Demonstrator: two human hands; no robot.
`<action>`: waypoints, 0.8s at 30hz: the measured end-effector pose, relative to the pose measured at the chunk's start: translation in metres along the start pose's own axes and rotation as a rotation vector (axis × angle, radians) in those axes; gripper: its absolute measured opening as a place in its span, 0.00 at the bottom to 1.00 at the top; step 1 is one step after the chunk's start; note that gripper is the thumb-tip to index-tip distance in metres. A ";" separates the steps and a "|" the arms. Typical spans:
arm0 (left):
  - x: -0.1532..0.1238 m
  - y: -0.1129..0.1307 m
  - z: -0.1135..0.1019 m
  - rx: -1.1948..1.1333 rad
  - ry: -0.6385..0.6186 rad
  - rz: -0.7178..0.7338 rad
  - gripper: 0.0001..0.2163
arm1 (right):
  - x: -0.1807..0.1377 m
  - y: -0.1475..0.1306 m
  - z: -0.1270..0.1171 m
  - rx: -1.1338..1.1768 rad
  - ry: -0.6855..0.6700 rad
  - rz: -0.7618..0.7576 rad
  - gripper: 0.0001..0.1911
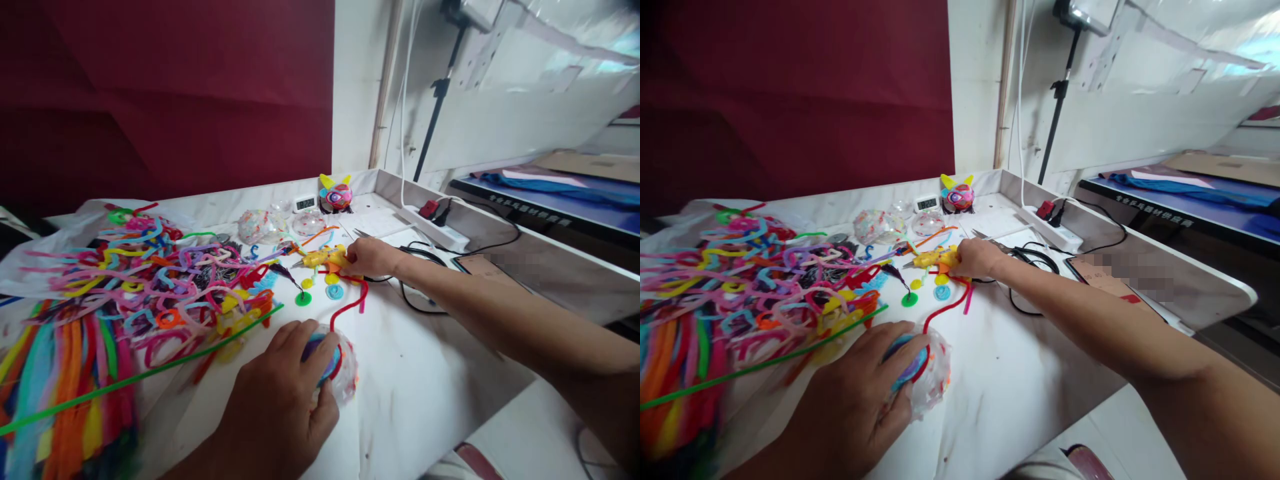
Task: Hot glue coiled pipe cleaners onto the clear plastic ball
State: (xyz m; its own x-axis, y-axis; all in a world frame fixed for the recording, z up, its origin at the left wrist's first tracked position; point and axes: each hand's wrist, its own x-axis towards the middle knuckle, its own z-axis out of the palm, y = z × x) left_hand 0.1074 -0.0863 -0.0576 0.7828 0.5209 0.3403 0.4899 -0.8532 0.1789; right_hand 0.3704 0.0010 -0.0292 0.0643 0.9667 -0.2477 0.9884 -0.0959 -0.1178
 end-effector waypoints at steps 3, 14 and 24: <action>0.000 0.001 -0.001 -0.017 -0.013 -0.013 0.22 | 0.005 -0.006 -0.001 0.034 -0.038 0.043 0.18; 0.004 0.005 -0.008 -0.046 -0.083 -0.041 0.20 | -0.035 0.001 -0.046 0.283 0.298 0.104 0.16; 0.006 0.007 -0.015 -0.076 -0.182 -0.100 0.21 | -0.096 0.008 -0.081 0.510 0.723 0.038 0.14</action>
State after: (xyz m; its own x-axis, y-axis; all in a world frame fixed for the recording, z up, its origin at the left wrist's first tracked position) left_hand 0.1102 -0.0895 -0.0402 0.7916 0.5933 0.1462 0.5436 -0.7930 0.2751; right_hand 0.3830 -0.0729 0.0711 0.3376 0.8574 0.3884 0.8130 -0.0577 -0.5794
